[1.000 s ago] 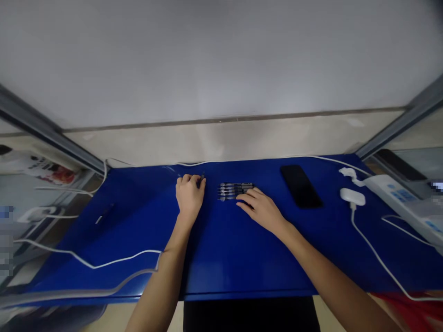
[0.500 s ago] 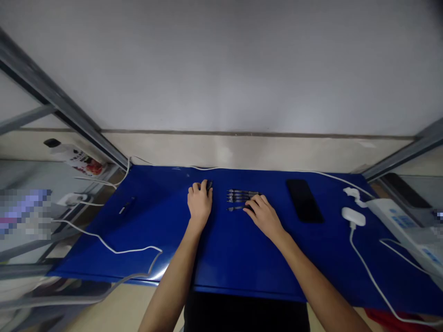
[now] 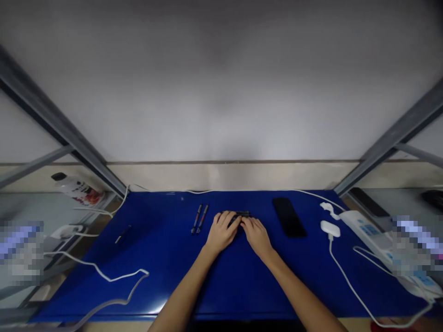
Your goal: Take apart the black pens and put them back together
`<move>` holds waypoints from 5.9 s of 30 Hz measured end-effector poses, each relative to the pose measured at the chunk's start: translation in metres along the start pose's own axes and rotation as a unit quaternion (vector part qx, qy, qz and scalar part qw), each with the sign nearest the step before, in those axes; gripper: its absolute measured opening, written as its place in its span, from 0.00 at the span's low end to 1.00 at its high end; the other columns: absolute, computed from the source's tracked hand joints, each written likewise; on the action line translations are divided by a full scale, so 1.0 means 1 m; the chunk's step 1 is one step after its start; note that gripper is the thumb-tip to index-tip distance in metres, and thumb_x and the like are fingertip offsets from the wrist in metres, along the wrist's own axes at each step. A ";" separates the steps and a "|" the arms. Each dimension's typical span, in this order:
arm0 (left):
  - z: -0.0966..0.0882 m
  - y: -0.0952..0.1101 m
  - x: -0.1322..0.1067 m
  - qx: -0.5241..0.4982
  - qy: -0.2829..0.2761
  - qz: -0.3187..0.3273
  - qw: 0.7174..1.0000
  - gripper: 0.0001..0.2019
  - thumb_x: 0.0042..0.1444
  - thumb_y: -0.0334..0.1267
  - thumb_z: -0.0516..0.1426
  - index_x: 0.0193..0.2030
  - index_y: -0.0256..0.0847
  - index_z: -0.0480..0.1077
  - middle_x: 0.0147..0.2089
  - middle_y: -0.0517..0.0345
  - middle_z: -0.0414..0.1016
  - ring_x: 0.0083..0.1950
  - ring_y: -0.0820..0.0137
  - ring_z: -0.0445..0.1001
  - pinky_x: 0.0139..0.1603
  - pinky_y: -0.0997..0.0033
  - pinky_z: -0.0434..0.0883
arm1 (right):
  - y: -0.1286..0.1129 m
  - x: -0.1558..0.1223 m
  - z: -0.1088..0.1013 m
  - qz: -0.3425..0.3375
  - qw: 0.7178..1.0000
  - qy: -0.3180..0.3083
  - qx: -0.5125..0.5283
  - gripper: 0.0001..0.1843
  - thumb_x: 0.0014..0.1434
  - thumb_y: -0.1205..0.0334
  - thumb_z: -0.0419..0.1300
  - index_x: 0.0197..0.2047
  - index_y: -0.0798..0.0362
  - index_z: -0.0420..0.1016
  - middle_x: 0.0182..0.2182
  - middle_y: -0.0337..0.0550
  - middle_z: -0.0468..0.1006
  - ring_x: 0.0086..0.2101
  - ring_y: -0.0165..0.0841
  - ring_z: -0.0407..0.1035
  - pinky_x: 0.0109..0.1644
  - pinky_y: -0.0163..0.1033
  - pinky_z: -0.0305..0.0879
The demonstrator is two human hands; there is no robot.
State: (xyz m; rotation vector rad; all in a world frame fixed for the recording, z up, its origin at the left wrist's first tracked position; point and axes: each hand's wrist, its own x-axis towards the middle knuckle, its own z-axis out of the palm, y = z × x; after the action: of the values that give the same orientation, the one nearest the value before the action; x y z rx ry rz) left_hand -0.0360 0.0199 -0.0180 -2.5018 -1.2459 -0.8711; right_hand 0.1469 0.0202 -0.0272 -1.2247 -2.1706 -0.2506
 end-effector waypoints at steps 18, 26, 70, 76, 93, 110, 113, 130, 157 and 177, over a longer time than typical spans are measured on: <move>0.023 -0.002 -0.007 0.038 0.115 -0.021 0.992 0.13 0.63 0.31 0.58 0.53 0.44 0.73 0.45 0.53 0.73 0.46 0.63 0.70 0.48 0.62 0.65 | 0.000 -0.008 0.001 0.033 0.995 0.090 0.015 0.16 0.72 0.62 0.47 0.50 0.53 0.75 0.40 0.49 0.80 0.40 0.41 0.76 0.49 0.48 0.74; 0.028 -0.001 -0.009 0.058 0.134 -0.022 0.989 0.08 0.67 0.33 0.53 0.47 0.43 0.74 0.42 0.55 0.73 0.45 0.63 0.69 0.50 0.60 0.62 | 0.003 -0.022 0.012 0.003 0.995 0.095 -0.032 0.20 0.72 0.67 0.43 0.58 0.52 0.72 0.42 0.49 0.81 0.41 0.40 0.77 0.48 0.47 0.75; 0.015 -0.001 -0.003 0.029 0.049 -0.028 0.998 0.09 0.66 0.34 0.55 0.50 0.42 0.74 0.41 0.53 0.71 0.41 0.64 0.67 0.42 0.64 0.64 | -0.002 -0.018 0.009 0.028 0.998 0.062 -0.013 0.18 0.72 0.66 0.46 0.54 0.54 0.75 0.39 0.49 0.81 0.40 0.40 0.76 0.45 0.45 0.75; 0.012 -0.001 -0.005 0.012 0.068 -0.011 0.998 0.09 0.64 0.37 0.58 0.50 0.45 0.74 0.39 0.54 0.71 0.40 0.66 0.67 0.47 0.62 0.63 | -0.003 -0.018 0.004 0.004 0.998 0.060 0.015 0.16 0.71 0.68 0.48 0.53 0.57 0.75 0.38 0.49 0.81 0.39 0.39 0.75 0.48 0.44 0.74; 0.007 -0.001 0.000 -0.031 -0.095 -0.028 0.995 0.11 0.70 0.42 0.51 0.42 0.42 0.73 0.38 0.55 0.71 0.43 0.65 0.64 0.43 0.64 0.56 | 0.002 -0.019 -0.009 0.066 0.980 -0.018 0.187 0.14 0.71 0.60 0.52 0.49 0.53 0.78 0.36 0.48 0.80 0.38 0.38 0.72 0.46 0.44 0.71; 0.007 0.011 -0.006 -0.101 -0.134 -0.094 0.981 0.15 0.71 0.44 0.47 0.49 0.42 0.72 0.42 0.53 0.73 0.44 0.65 0.67 0.46 0.65 0.60 | 0.011 -0.018 -0.015 0.237 0.874 -0.073 0.419 0.13 0.68 0.56 0.53 0.51 0.52 0.71 0.28 0.39 0.76 0.29 0.32 0.72 0.36 0.37 0.69; 0.005 0.012 -0.007 -0.134 -0.130 -0.112 0.976 0.14 0.72 0.42 0.46 0.51 0.42 0.71 0.43 0.54 0.74 0.44 0.66 0.67 0.46 0.66 0.61 | 0.011 -0.018 -0.018 0.204 0.896 -0.047 0.392 0.12 0.65 0.57 0.57 0.48 0.51 0.73 0.43 0.48 0.77 0.42 0.37 0.73 0.43 0.39 0.69; 0.006 0.014 -0.010 -0.062 -0.081 -0.086 0.991 0.11 0.71 0.41 0.49 0.48 0.40 0.71 0.39 0.55 0.76 0.40 0.65 0.68 0.40 0.63 0.58 | 0.014 -0.015 -0.018 0.259 0.865 -0.076 0.423 0.19 0.60 0.54 0.63 0.53 0.49 0.74 0.44 0.48 0.77 0.43 0.38 0.73 0.41 0.39 0.72; -0.001 0.014 -0.007 -0.091 -0.081 -0.102 0.987 0.11 0.71 0.42 0.49 0.48 0.42 0.71 0.41 0.55 0.76 0.41 0.65 0.69 0.42 0.63 0.59 | 0.013 -0.020 -0.016 0.278 0.861 -0.065 0.421 0.19 0.67 0.55 0.55 0.59 0.50 0.69 0.32 0.41 0.77 0.31 0.34 0.71 0.39 0.39 0.68; -0.007 0.019 -0.004 -0.102 -0.078 -0.121 0.984 0.12 0.69 0.45 0.51 0.46 0.43 0.74 0.40 0.52 0.75 0.44 0.62 0.69 0.43 0.60 0.60 | 0.015 -0.020 -0.017 0.254 0.874 -0.049 0.413 0.16 0.64 0.54 0.59 0.54 0.48 0.76 0.42 0.46 0.80 0.43 0.39 0.74 0.50 0.45 0.70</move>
State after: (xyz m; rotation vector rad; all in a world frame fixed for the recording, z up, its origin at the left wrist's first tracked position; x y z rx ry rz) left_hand -0.0258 0.0028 -0.0130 -2.6584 -1.6153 -0.9117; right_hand 0.1745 0.0067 -0.0277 -1.2122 -1.6212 0.8868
